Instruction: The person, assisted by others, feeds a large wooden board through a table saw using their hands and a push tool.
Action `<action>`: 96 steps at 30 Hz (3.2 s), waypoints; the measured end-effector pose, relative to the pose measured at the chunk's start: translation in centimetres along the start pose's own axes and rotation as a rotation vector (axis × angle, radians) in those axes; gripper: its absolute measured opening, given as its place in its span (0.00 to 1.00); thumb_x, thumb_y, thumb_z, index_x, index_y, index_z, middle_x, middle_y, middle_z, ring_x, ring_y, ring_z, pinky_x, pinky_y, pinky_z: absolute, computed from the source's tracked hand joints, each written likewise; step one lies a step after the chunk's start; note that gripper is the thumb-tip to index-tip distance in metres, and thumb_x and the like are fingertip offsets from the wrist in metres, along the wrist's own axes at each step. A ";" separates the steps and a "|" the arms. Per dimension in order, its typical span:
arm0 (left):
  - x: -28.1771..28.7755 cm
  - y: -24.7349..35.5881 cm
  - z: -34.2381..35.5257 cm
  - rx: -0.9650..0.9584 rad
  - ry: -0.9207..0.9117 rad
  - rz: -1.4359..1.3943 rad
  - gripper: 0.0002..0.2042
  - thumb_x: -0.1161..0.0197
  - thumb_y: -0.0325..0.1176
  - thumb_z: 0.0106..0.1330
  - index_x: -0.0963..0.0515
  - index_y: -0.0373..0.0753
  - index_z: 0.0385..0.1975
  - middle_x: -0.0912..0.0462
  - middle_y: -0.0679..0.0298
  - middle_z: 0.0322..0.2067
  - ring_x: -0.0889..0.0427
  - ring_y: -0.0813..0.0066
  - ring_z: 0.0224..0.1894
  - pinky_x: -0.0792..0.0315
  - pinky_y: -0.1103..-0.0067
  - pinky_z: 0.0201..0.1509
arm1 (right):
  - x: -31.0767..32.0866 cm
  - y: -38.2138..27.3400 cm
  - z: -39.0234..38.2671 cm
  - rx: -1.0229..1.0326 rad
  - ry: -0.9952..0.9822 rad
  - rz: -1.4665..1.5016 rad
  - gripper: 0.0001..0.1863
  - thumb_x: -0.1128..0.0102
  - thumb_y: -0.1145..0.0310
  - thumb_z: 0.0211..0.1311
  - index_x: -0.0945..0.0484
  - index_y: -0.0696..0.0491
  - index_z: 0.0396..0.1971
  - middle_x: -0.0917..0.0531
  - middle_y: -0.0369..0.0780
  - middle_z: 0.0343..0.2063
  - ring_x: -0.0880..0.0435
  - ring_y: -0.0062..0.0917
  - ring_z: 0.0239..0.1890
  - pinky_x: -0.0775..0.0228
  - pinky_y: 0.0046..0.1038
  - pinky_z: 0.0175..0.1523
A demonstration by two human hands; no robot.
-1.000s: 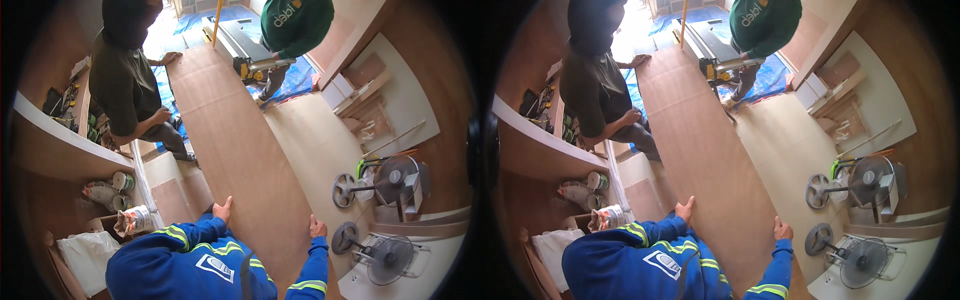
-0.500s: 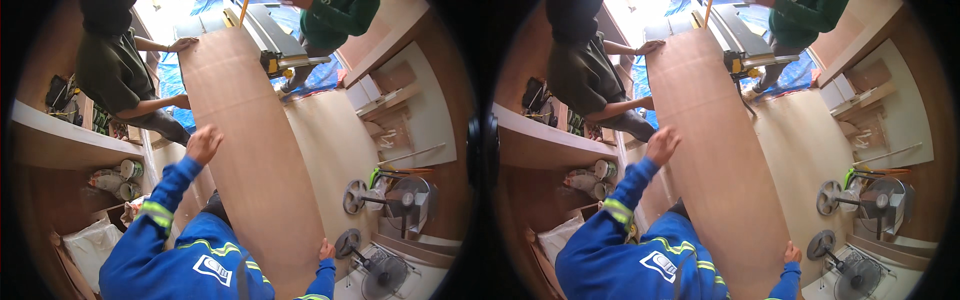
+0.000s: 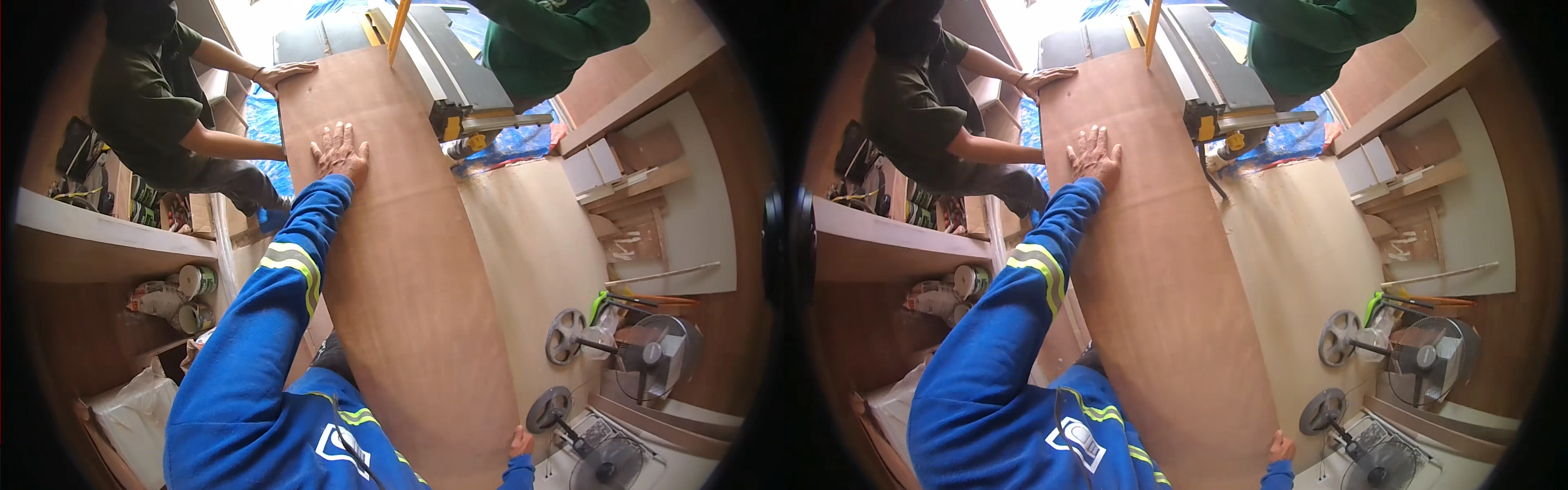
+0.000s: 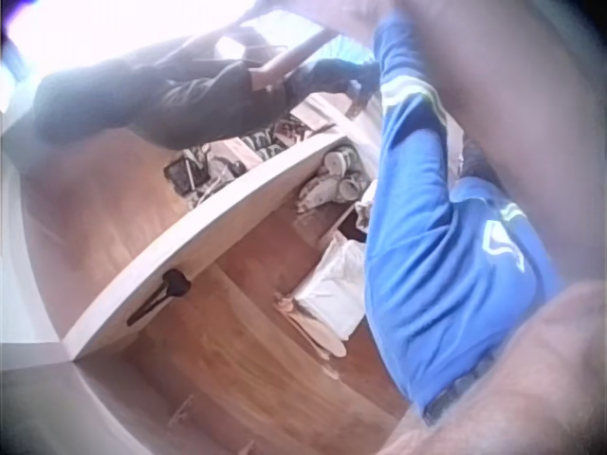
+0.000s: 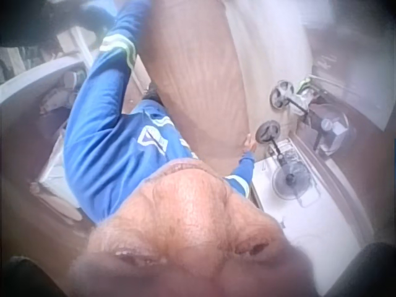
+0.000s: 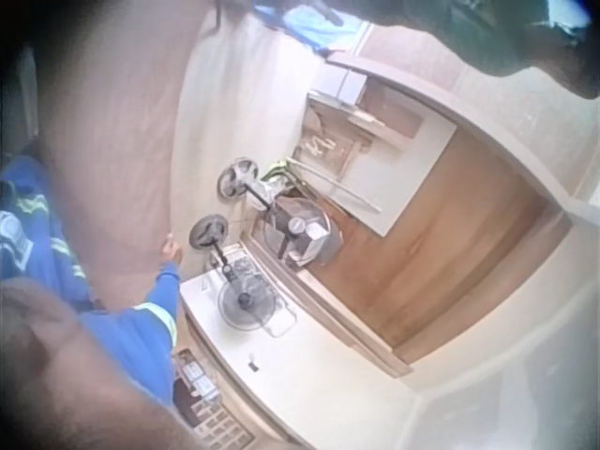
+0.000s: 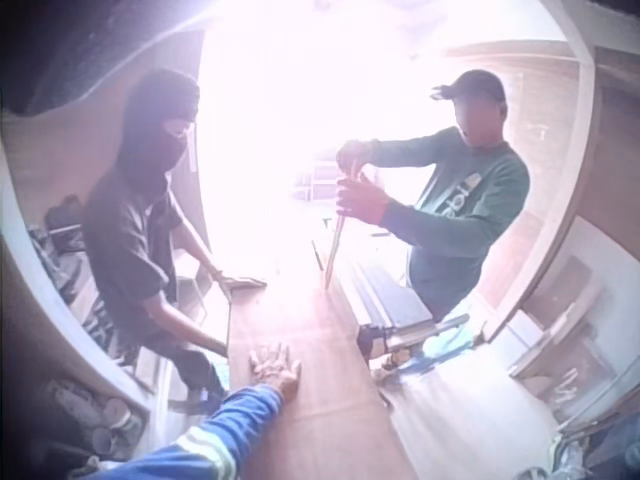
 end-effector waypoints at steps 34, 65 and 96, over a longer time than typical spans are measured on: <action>1.2 0.4 -0.2 0.012 -0.052 0.005 0.36 0.58 0.58 0.69 0.49 0.45 0.72 0.54 0.65 0.74 0.63 0.63 0.76 0.71 0.53 0.75 | 0.3 -2.1 0.3 -0.005 -0.014 0.041 0.31 0.55 0.50 0.69 0.28 0.64 0.17 0.29 0.57 0.15 0.30 0.52 0.19 0.44 0.47 0.27; 1.7 -0.2 3.1 -0.012 -0.020 -0.015 0.35 0.56 0.57 0.68 0.46 0.44 0.71 0.50 0.63 0.73 0.59 0.60 0.76 0.68 0.53 0.75 | -0.6 -3.3 2.1 0.031 -0.028 0.054 0.28 0.55 0.54 0.69 0.28 0.64 0.17 0.29 0.57 0.14 0.30 0.49 0.17 0.45 0.47 0.26; 1.2 -2.0 12.9 0.006 -0.038 0.032 0.35 0.58 0.58 0.69 0.46 0.44 0.71 0.50 0.63 0.73 0.58 0.60 0.76 0.66 0.53 0.75 | 0.1 -14.3 6.6 0.009 -0.009 0.075 0.30 0.57 0.52 0.69 0.26 0.65 0.18 0.27 0.59 0.17 0.27 0.54 0.21 0.44 0.49 0.28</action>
Point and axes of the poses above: each hand's wrist, its own z-axis towards the middle knuckle, its own x-axis out of the back of the hand, y = z × x, the point moved 3 cm from there along z, towards the middle knuckle
